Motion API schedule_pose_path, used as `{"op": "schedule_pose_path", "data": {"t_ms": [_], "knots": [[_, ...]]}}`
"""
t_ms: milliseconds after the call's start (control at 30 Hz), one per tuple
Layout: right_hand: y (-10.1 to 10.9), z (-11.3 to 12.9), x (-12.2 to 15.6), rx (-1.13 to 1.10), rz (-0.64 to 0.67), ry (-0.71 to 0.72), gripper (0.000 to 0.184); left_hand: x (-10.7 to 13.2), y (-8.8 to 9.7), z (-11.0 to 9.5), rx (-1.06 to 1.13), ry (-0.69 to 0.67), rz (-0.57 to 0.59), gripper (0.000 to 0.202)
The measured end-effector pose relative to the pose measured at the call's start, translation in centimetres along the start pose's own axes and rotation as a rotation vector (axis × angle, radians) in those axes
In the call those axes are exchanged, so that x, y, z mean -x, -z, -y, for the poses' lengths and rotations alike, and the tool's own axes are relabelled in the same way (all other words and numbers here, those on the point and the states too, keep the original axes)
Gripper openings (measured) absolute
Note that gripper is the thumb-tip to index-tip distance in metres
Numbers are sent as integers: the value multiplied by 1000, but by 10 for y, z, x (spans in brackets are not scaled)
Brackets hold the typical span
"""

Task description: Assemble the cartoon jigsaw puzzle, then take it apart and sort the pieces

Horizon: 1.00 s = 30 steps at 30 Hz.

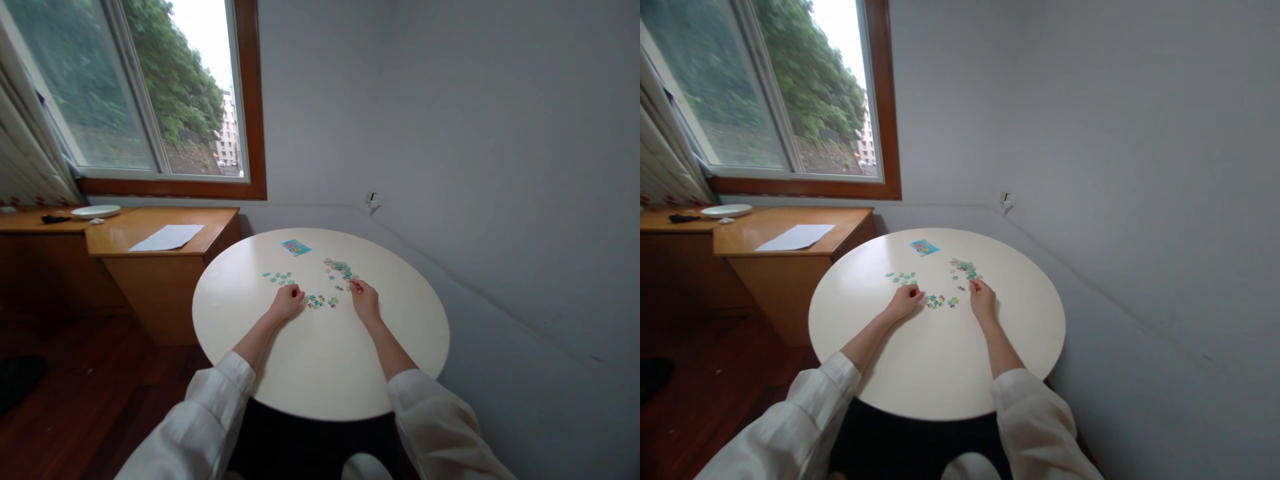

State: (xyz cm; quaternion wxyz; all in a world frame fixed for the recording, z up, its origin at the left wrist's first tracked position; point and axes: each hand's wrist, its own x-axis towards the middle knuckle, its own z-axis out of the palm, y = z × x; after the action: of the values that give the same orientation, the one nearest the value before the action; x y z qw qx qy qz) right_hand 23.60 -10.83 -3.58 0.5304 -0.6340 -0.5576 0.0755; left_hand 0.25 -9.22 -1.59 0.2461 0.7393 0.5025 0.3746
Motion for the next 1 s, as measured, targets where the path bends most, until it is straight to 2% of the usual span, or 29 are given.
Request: {"op": "schedule_pose_path", "data": {"t_ms": [400,1000], "knots": [[-12,-15,-5,-256,45,-46,27,1,1,1,3,-6,9,24],[-17,-23,-7,-339,50,-95,27,0,1,1,-3,4,15,23]]}}
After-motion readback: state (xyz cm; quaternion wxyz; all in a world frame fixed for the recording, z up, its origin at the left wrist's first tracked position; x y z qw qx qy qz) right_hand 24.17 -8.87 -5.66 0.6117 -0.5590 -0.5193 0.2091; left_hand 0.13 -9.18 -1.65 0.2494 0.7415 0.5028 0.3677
